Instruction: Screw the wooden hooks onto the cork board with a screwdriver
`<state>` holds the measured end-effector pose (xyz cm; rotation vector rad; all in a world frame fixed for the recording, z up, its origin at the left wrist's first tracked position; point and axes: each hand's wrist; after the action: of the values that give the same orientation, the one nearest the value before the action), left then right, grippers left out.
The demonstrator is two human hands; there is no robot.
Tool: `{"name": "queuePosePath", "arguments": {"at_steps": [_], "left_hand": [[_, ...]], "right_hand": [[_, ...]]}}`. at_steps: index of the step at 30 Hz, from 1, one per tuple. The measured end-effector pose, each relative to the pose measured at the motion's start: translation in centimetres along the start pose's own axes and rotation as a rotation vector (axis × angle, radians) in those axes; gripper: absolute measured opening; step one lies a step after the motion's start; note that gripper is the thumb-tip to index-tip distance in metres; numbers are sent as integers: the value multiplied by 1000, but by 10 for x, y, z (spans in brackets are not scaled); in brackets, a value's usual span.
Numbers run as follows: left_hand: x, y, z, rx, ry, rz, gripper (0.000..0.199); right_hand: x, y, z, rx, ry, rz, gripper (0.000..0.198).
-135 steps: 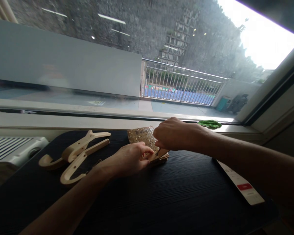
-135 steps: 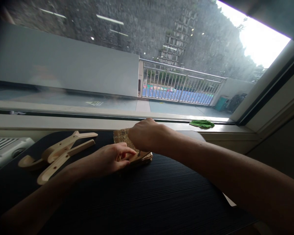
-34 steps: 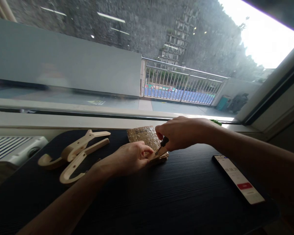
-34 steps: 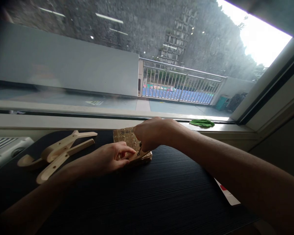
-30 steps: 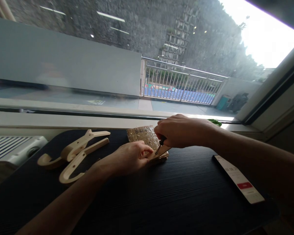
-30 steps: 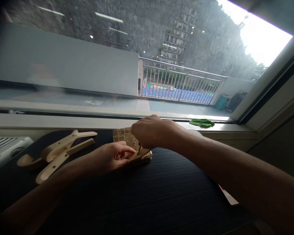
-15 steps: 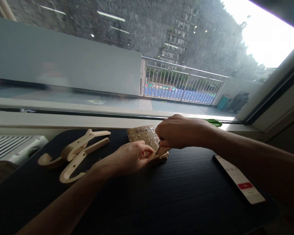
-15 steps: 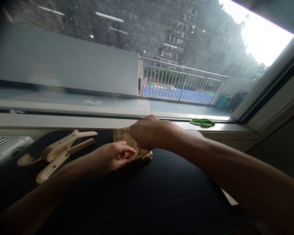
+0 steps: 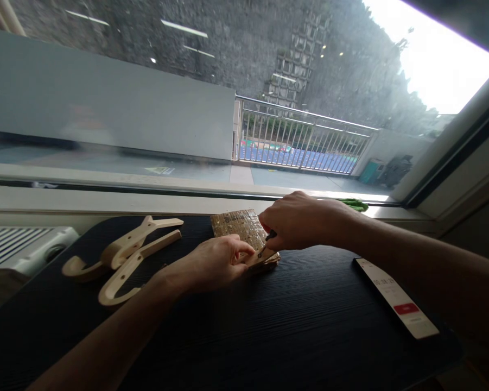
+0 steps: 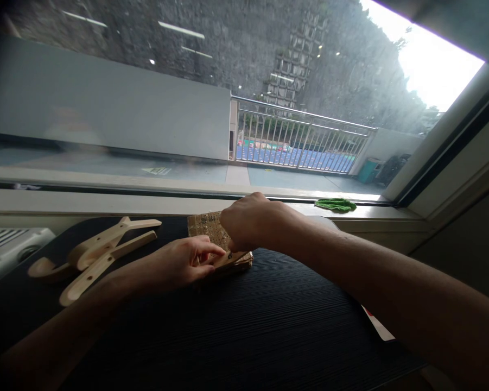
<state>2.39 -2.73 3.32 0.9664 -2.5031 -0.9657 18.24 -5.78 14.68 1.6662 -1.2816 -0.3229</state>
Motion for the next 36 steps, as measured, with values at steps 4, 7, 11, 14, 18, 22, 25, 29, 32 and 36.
{"name": "queuePosePath", "arguments": {"at_steps": [4,7,11,14,18,22,25,29,32,36], "left_hand": [[0,1,0,18,-11,-17,31],[-1,0,2,12,-13,-22,29],[-2,-1,4,9,-15,-26,29],[-2,-2,3,4,-24,-24,30],[-2,-2,0,-1,-35,4,30],[-1,0,-2,-10,-35,-1,29],[2,6,-1,-6,-7,14,29],[3,16,6,-82,34,-5,31],[1,17,11,-117,42,-40,37],[-1,9,10,-239,-62,-71,26]], "right_hand": [[3,-2,-6,-40,-11,2,36],[2,-5,-11,-37,27,-43,20],[0,-5,-12,-22,37,-125,13],[0,-5,-10,-18,41,-150,11],[-1,-9,-5,-42,50,-187,17],[-1,-10,-3,-45,28,-218,17],[2,-8,-5,-72,10,-177,31],[7,-8,-9,-86,36,-200,19],[8,-11,-9,-101,51,-273,16],[5,-18,-8,-163,132,-386,21]]}}
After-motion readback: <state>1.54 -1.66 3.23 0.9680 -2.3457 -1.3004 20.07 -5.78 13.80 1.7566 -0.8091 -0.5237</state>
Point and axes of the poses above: each hand's wrist, its own x-axis away from the middle knuckle, its own y-axis out of the back of the hand, z = x × y, and after that the axes turned 12 degrees about x, right-handed
